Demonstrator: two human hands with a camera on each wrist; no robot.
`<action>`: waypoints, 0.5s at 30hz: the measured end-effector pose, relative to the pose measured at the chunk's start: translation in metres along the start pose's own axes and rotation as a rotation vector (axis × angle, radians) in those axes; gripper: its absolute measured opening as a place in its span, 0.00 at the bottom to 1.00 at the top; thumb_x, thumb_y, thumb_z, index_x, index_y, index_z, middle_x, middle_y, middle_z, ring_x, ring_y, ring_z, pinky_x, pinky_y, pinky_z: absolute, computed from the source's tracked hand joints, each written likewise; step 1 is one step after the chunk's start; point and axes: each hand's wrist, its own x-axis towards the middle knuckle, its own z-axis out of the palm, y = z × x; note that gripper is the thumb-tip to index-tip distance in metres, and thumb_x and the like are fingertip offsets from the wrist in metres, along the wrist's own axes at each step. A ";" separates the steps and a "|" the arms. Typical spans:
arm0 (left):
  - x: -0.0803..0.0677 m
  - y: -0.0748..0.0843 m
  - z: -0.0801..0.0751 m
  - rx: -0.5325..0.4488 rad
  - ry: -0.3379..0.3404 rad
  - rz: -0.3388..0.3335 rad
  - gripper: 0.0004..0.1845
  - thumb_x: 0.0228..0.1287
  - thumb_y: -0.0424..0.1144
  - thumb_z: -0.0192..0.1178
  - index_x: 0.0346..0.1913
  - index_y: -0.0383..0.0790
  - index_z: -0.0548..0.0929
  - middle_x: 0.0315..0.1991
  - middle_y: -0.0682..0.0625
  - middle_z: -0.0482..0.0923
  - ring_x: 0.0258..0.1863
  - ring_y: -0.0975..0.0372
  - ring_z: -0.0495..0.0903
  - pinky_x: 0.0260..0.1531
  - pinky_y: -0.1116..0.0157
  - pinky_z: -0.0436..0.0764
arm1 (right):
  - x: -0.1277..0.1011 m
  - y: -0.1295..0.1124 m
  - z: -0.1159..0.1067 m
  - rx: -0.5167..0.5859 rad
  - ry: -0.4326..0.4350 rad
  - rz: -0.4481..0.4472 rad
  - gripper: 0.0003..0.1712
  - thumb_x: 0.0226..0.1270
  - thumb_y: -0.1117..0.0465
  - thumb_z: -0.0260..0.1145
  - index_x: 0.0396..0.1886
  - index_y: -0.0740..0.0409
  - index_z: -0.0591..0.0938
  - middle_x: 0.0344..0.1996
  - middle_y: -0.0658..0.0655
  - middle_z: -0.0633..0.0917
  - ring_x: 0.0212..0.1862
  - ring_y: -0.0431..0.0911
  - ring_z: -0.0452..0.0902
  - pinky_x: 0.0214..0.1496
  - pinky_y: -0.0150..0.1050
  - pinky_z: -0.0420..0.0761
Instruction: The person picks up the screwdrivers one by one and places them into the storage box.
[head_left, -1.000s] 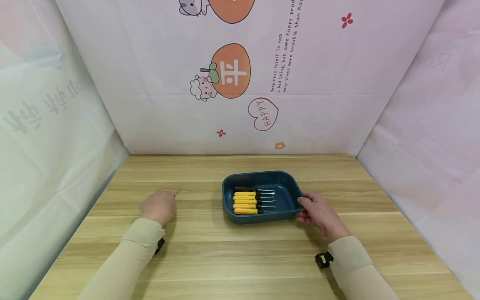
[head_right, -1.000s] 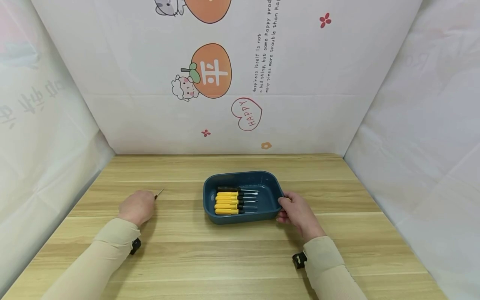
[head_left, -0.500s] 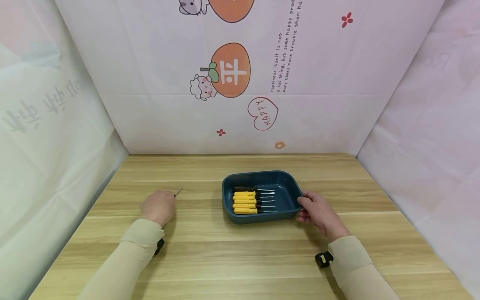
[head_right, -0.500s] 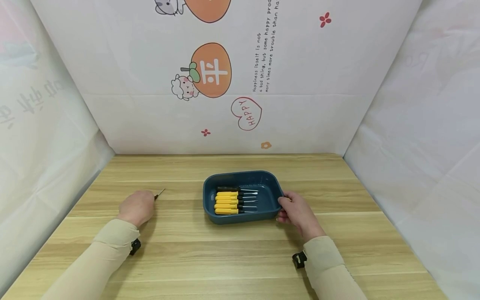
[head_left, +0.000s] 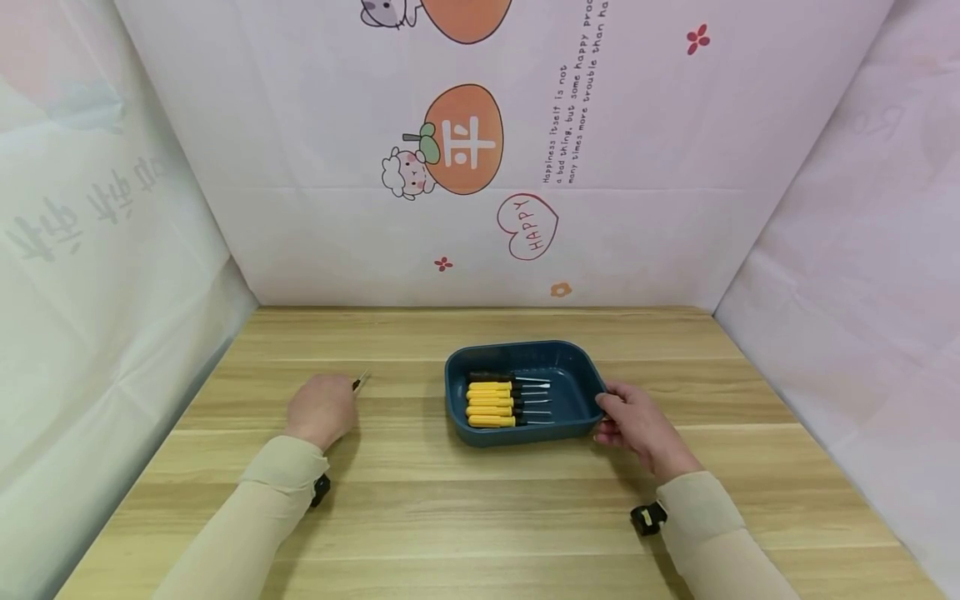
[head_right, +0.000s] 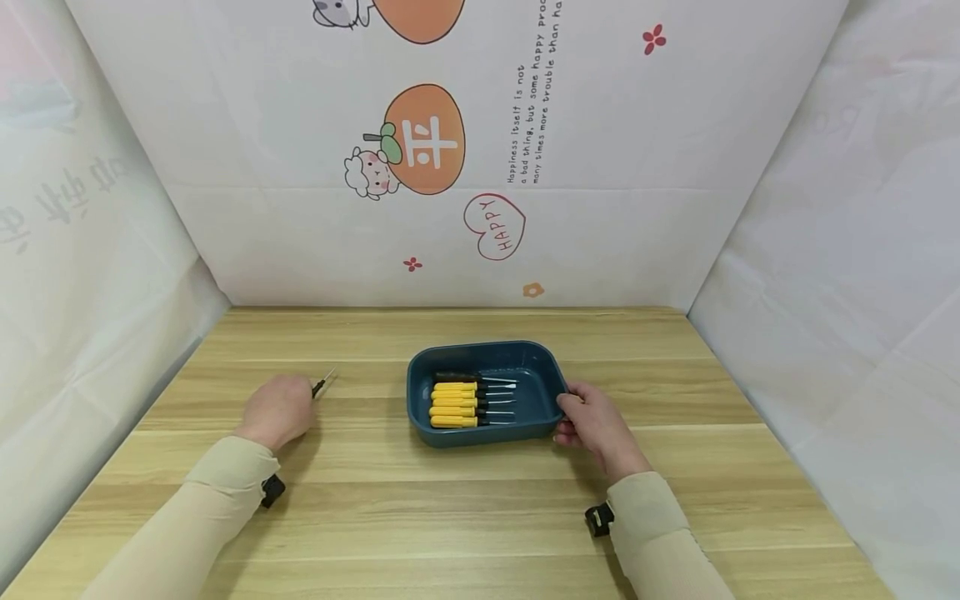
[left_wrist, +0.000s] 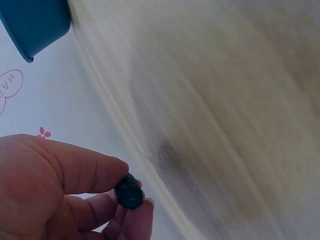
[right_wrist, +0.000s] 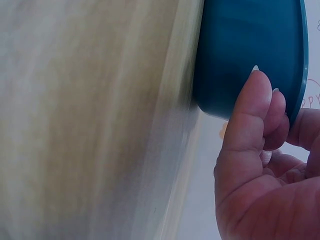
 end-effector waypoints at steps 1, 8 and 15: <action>0.001 0.000 0.001 0.001 0.007 0.001 0.09 0.65 0.29 0.55 0.26 0.38 0.78 0.32 0.41 0.82 0.28 0.52 0.78 0.24 0.53 0.80 | 0.000 0.000 0.000 -0.001 0.000 -0.001 0.26 0.85 0.59 0.50 0.74 0.67 0.67 0.35 0.55 0.77 0.34 0.44 0.77 0.41 0.38 0.89; 0.003 0.001 0.003 -0.012 0.054 0.032 0.04 0.66 0.31 0.57 0.34 0.33 0.78 0.31 0.41 0.80 0.30 0.51 0.78 0.30 0.51 0.82 | 0.000 0.001 0.000 -0.002 0.003 -0.004 0.26 0.85 0.58 0.50 0.73 0.67 0.67 0.35 0.55 0.77 0.34 0.44 0.77 0.41 0.38 0.89; 0.004 0.003 0.003 -0.080 0.110 0.056 0.14 0.72 0.37 0.56 0.51 0.30 0.82 0.43 0.36 0.84 0.42 0.47 0.83 0.42 0.47 0.83 | 0.000 0.002 0.000 -0.002 0.003 -0.005 0.26 0.85 0.59 0.50 0.74 0.67 0.67 0.35 0.56 0.77 0.34 0.44 0.77 0.41 0.38 0.89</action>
